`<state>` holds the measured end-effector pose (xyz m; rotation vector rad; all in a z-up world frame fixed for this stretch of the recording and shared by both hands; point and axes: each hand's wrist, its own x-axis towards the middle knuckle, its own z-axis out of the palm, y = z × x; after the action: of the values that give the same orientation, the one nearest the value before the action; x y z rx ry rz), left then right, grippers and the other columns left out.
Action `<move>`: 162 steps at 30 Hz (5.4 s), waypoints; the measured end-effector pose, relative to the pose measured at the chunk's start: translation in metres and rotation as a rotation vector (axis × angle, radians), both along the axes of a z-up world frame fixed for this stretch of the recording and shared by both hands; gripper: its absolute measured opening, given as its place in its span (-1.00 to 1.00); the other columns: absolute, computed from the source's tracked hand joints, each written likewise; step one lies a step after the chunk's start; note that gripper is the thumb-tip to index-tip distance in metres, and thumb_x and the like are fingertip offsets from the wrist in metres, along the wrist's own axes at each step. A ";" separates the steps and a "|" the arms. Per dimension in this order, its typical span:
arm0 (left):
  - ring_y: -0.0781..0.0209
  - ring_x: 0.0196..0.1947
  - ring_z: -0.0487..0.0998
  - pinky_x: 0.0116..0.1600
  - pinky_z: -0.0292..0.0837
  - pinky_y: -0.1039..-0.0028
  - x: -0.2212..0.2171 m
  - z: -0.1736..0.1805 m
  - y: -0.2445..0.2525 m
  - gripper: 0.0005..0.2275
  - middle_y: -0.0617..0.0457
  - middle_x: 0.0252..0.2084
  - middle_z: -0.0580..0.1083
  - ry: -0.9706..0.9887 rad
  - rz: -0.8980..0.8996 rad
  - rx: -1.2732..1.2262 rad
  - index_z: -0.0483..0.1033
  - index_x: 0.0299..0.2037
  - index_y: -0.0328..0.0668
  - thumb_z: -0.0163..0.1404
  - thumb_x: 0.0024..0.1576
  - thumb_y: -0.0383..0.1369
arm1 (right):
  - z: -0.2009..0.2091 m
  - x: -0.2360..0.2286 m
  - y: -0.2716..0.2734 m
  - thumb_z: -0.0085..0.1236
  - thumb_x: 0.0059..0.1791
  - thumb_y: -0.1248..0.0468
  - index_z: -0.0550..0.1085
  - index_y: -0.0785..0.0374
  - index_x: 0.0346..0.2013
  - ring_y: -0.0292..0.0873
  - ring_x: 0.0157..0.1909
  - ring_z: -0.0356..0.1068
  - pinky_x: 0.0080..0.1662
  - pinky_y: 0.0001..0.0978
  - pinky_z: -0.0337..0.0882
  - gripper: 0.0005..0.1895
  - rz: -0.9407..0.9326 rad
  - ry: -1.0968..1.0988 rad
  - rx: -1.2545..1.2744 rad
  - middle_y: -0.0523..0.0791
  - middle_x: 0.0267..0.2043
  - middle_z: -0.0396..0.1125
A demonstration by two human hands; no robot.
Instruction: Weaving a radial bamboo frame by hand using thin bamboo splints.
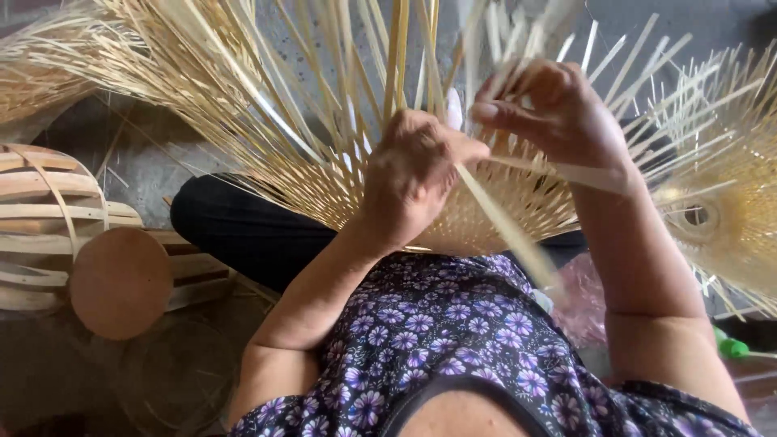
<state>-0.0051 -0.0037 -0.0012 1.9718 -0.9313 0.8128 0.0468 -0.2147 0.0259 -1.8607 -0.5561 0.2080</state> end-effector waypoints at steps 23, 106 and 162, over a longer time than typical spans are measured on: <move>0.37 -0.35 0.57 -0.26 0.58 0.57 0.021 0.028 0.038 -0.71 0.01 -0.11 0.53 0.354 0.139 0.107 0.43 0.09 -0.28 0.23 0.24 -0.43 | 0.000 -0.012 0.004 0.19 0.13 0.38 0.47 0.27 -0.19 -0.17 0.17 0.49 0.58 0.04 0.05 -0.95 -0.141 -0.573 -0.103 -0.11 -0.07 0.48; 0.40 -0.27 0.46 -0.20 0.50 0.53 0.004 -0.019 0.010 -0.89 0.23 -0.22 0.51 -0.019 0.084 -0.029 0.55 -0.06 -0.01 0.13 0.27 -0.44 | -0.010 0.016 0.018 0.23 0.00 0.14 0.57 0.20 -0.13 -0.22 -0.30 0.50 -0.18 -0.28 0.53 -0.76 -0.011 0.206 -0.318 -0.11 -0.29 0.53; 0.07 -0.02 0.53 0.14 0.52 0.28 0.003 0.041 0.023 -0.65 -0.16 -0.01 0.53 -0.029 0.435 0.282 0.46 -0.05 -0.33 0.26 -0.03 -0.58 | 0.008 -0.011 0.015 0.30 0.06 0.30 0.53 0.25 -0.08 -0.04 -0.01 0.50 0.06 -0.10 0.48 -0.83 -0.148 -0.568 -0.264 -0.07 -0.08 0.47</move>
<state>-0.0026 0.0196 0.0398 2.4647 -0.6660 0.9917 0.0355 -0.1995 0.0343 -2.2161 -0.7987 -0.3772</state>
